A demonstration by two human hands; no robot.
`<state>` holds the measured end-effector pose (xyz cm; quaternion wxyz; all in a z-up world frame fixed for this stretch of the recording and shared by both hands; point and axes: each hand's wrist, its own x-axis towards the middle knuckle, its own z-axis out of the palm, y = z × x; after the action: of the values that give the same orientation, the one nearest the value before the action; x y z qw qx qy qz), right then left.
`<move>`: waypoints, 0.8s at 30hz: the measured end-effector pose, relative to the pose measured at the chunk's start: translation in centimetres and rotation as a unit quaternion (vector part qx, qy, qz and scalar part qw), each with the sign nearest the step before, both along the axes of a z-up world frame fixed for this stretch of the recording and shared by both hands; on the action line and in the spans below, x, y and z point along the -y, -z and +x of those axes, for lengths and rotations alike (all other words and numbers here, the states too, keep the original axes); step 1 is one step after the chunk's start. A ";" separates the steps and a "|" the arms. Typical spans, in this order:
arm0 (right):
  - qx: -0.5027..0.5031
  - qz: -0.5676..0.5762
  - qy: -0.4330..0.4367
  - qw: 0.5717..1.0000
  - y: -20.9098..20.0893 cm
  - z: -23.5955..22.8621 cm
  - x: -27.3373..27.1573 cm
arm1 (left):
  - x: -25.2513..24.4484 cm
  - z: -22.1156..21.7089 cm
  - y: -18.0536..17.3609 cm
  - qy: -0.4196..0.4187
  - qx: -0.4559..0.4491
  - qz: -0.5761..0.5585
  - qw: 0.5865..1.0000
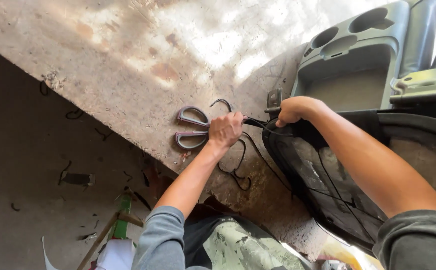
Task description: Securing upholstery fabric to a car seat frame by pulling and tying cords through the structure.
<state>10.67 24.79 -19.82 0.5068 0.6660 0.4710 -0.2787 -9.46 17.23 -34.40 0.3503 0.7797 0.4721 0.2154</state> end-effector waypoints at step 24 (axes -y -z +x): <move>-0.008 0.130 -0.066 0.989 -1.5 -3.6 1.9 | 16.7 -6.2 -10.5 -0.213 0.782 -0.157 0.564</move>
<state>7.03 22.89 -18.35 0.4295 0.6914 0.5503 -0.1862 -15.62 0.50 -23.93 0.6432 0.1154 0.1923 0.7321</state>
